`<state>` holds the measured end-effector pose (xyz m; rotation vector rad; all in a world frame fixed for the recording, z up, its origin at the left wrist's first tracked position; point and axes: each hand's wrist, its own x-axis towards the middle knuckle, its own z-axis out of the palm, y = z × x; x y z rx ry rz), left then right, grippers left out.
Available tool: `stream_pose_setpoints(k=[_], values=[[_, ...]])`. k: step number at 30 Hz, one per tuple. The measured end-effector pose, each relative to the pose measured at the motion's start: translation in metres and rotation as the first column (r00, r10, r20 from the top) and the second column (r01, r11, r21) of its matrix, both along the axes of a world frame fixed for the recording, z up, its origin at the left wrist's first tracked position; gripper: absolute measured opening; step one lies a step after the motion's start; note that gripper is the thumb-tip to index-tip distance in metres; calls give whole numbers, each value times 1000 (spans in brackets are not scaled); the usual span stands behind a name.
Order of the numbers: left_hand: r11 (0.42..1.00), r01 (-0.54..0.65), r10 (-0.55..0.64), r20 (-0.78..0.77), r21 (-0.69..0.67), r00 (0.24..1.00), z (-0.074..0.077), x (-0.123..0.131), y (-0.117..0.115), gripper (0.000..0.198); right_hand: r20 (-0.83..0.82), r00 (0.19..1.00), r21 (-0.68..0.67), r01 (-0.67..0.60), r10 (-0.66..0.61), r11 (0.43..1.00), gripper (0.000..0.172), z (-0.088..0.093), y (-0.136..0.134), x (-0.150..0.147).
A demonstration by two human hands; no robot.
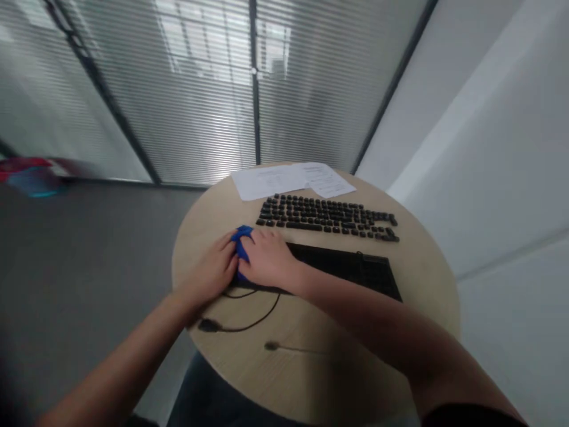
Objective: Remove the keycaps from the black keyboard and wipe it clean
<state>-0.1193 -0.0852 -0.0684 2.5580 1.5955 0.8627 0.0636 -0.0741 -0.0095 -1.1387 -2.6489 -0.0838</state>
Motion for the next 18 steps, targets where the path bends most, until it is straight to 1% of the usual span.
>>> stream_pose_setpoints(k=[2, 5, 8, 11, 14, 18], values=[[1000, 0, -1, -46, -10, 999, -4, -7, 8, 43, 12, 998, -3, 62, -62, 998, 36, 6, 2, -6], [998, -51, 47, -112, -25, 993, -7, -15, 17, 51, 23, 994, -36, 110, -109, 993, 39, 14, 8, -9], [997, -67, 61, -145, -38, 987, -6, -17, 19, 59, 54, 986, -82, 164, -160, 983, 38, 21, 12, 1], [996, -77, 71, -152, -35, 986, -4, -15, 17, 62, 86, 973, -107, 223, -214, 969, 32, 23, 13, 29], [994, -96, 86, -173, -46, 981, -2, -13, 16, 64, 123, 956, -119, 281, -267, 952, 28, 19, 11, 70], [990, -118, 101, -195, -79, 976, 3, -10, 13, 66, 238, 892, -131, 422, -384, 897, 30, 15, 0, 125]])
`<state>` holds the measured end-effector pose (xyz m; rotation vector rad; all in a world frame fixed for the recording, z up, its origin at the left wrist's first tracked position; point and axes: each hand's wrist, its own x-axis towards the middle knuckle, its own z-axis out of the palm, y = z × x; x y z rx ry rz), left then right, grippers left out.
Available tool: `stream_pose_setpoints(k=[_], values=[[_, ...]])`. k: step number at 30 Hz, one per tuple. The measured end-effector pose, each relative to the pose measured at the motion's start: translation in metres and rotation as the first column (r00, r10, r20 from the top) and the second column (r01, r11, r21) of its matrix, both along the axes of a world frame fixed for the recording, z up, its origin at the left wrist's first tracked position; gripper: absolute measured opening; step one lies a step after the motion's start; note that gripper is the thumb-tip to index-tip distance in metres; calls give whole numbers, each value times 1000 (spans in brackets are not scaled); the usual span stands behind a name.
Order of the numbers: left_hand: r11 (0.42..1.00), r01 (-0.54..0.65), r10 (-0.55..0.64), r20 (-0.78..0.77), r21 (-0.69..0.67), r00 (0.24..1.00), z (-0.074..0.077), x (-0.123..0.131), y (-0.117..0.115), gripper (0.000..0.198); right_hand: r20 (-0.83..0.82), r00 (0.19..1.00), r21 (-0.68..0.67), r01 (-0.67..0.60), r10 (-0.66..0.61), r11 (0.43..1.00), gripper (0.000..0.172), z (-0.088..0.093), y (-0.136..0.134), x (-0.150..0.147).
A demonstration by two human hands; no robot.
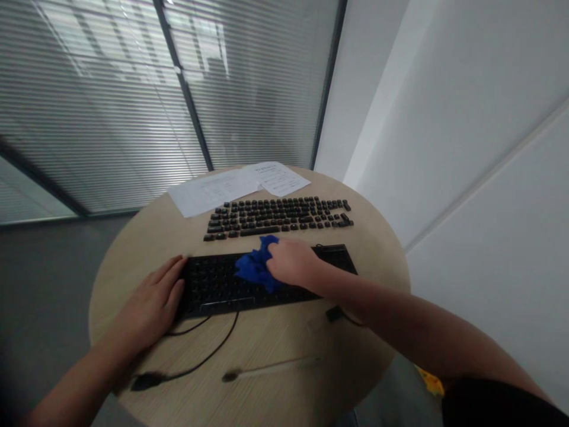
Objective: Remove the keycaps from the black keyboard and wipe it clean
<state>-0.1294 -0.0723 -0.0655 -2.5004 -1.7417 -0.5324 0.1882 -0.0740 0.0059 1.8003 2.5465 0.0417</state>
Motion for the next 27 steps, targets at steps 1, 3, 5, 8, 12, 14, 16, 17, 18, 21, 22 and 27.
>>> stream_pose_setpoints(k=[1, 3, 5, 8, 12, 14, 16, 17, 18, 21, 22, 27], values=[[1000, -3, 3, -4, -7, 1000, 1, 1, -1, 66, 28, 999, -7, 24, -24, 1000, 30, 0, -4, 12], [1000, -4, 4, -8, -18, 1000, 4, 2, -2, 68, 75, 994, -10, 79, -78, 997, 29, 0, -10, 33], [1000, -3, 2, -8, -22, 1000, 5, 2, -3, 68, 112, 985, -8, 130, -128, 992, 28, -1, -16, 54], [1000, 5, -5, 0, -20, 1000, 4, 2, -3, 68, 170, 973, 16, 156, -157, 988, 29, -2, -22, 85], [1000, -1, 1, 11, -5, 1000, 2, 2, -3, 68, 211, 953, 81, 204, -217, 976, 29, -4, -30, 130], [1000, 0, 0, 11, 1, 1000, 2, 2, -3, 67, 160, 958, 116, 221, -238, 968, 30, 1, -35, 151], [1000, 6, -6, 11, 11, 1000, 1, 1, -2, 68, 38, 968, 158, 239, -248, 958, 32, 9, -38, 170], [1000, 11, -12, 10, 15, 1000, 0, 1, -1, 68, -37, 967, 174, 256, -253, 951, 33, 15, -39, 179], [1000, 16, -16, 10, 20, 1000, 0, 0, -1, 68, -111, 959, 180, 277, -260, 944, 34, 20, -39, 186], [999, 22, -23, 18, 33, 1000, -2, -2, 1, 68, -267, 917, 105, 335, -297, 936, 39, 27, -33, 197], [999, 20, -21, 24, 35, 999, -3, -3, 2, 67, -283, 907, 68, 344, -312, 937, 39, 25, -31, 197], [1000, 10, -10, 41, 9, 999, -2, 0, 1, 68, -247, 960, 68, 155, -133, 986, 55, -19, -30, 191]])
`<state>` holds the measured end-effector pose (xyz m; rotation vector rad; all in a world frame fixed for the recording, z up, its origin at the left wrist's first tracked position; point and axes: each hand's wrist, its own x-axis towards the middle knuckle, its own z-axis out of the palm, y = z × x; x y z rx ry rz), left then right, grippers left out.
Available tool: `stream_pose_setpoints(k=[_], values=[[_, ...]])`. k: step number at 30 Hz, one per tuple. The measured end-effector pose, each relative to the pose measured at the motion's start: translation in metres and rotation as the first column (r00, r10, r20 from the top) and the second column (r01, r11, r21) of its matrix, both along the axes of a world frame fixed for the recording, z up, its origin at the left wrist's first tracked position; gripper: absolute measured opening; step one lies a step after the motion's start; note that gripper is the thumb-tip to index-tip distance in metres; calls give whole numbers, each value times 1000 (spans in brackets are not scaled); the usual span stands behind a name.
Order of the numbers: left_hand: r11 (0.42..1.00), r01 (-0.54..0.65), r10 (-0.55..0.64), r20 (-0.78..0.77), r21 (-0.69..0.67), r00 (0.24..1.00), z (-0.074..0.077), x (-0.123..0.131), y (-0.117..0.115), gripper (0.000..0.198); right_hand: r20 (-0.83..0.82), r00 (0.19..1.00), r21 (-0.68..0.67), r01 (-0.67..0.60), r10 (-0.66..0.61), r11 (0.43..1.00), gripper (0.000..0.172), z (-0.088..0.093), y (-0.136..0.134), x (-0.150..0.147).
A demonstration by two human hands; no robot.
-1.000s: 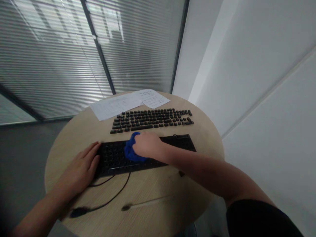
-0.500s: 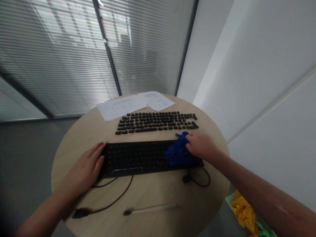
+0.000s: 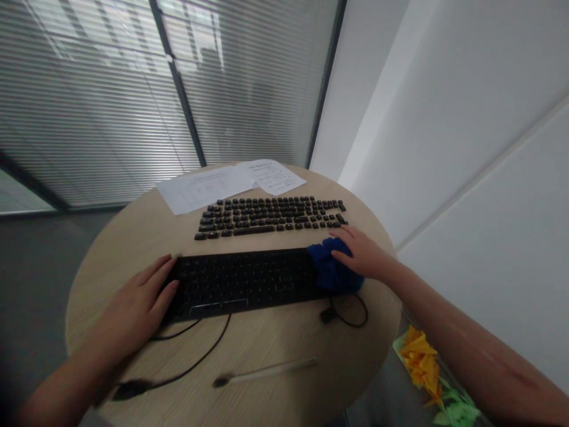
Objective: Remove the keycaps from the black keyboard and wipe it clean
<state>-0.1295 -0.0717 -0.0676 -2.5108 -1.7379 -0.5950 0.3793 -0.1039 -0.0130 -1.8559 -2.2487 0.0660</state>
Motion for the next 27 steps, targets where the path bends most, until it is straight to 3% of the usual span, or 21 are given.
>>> stream_pose_setpoints(k=[4, 7, 10, 14, 17, 20, 23, 25, 27], values=[[999, 17, -18, -23, -29, 1000, 5, 0, -3, 73, -24, 983, -34, -182, 182, 983, 74, -30, -13, 7], [994, 91, -94, -53, -64, 994, 11, -8, -1, 78, -45, 977, 14, -207, 207, 978, 57, -41, -15, 14], [961, 256, -263, -60, -109, 963, 15, -19, 2, 87, -29, 978, 119, -200, 205, 973, 41, -46, -12, 14], [911, 384, -395, -55, -148, 917, 18, -26, 4, 102, 51, 978, 207, -211, 205, 955, 33, -40, -8, 4], [893, 416, -429, -44, -173, 902, 18, -26, 5, 108, 133, 965, 143, -245, 227, 959, 30, -16, -7, -12], [887, 422, -436, -39, -188, 899, 19, -24, 5, 110, 159, 960, 179, -256, 229, 950, 29, 17, -1, -52], [889, 417, -430, -30, -189, 903, 20, -23, 5, 114, 37, 953, 264, -299, 300, 917, 30, 42, 10, -126], [891, 413, -423, -15, -190, 906, 20, -23, 4, 117, -47, 895, 285, -414, 444, 864, 30, 44, 17, -185], [892, 408, -419, -17, -197, 908, 20, -24, 4, 119, -59, 815, 233, -550, 576, 802, 31, 35, 21, -239]])
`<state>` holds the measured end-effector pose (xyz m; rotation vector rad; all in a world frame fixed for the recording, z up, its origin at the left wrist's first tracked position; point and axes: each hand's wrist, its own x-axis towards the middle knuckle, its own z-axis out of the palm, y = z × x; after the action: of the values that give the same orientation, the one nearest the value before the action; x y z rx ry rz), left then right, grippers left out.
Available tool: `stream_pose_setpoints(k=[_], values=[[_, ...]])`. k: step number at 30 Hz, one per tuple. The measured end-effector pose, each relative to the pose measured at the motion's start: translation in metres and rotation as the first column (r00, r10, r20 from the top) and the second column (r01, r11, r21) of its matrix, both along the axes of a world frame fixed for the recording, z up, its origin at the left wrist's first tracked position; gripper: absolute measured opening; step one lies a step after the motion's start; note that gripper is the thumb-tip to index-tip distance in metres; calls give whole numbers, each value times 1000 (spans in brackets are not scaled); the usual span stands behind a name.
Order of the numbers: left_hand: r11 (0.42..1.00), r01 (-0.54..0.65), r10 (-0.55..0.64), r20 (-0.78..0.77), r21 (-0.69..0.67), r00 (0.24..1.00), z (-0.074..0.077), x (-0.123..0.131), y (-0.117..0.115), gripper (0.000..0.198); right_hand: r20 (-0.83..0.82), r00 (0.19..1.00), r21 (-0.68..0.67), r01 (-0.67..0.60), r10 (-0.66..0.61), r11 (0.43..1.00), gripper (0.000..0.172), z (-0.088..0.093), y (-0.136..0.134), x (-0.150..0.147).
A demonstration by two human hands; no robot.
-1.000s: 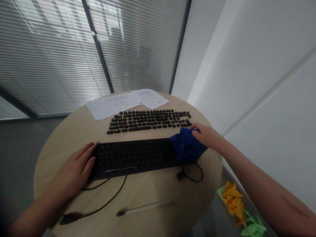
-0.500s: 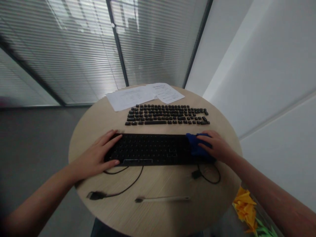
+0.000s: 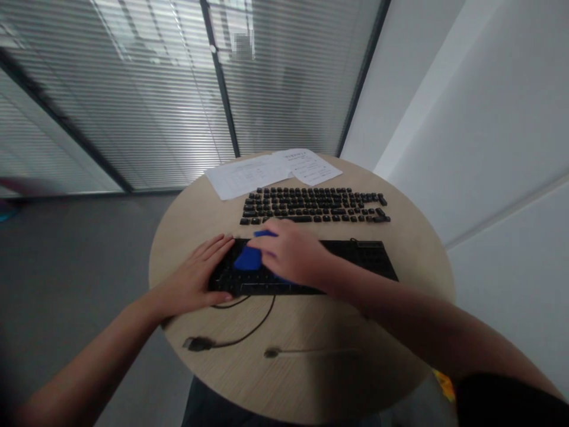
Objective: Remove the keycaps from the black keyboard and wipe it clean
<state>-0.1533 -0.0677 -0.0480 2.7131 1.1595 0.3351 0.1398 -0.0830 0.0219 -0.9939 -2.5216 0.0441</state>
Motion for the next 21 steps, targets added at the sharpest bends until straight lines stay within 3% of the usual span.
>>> stream_pose_setpoints(k=[2, 3, 7, 10, 14, 21], values=[[1000, 0, 1, -16, 6, 1000, -3, -1, 1, 120, 93, 989, -15, -115, 116, 993, 29, -15, 1, -38], [1000, 0, 0, -20, 16, 1000, -5, -2, 2, 119, 127, 986, -12, -109, 109, 994, 31, -22, 2, -49], [996, 5, -4, -11, 92, 1000, -14, -7, 6, 118, 217, 973, 10, -75, 71, 997, 46, -38, 3, -47], [992, 11, -8, -25, 126, 1000, -18, -9, 9, 117, 268, 963, 17, -20, 14, 1000, 37, -35, 4, -25], [994, 5, 0, -50, 107, 999, -13, -7, 7, 116, 353, 935, 2, 18, -18, 1000, 32, -30, -3, 14], [999, -13, 16, -44, 51, 999, -2, 0, 1, 115, 408, 866, 53, 293, -288, 955, 33, -39, -38, 131]])
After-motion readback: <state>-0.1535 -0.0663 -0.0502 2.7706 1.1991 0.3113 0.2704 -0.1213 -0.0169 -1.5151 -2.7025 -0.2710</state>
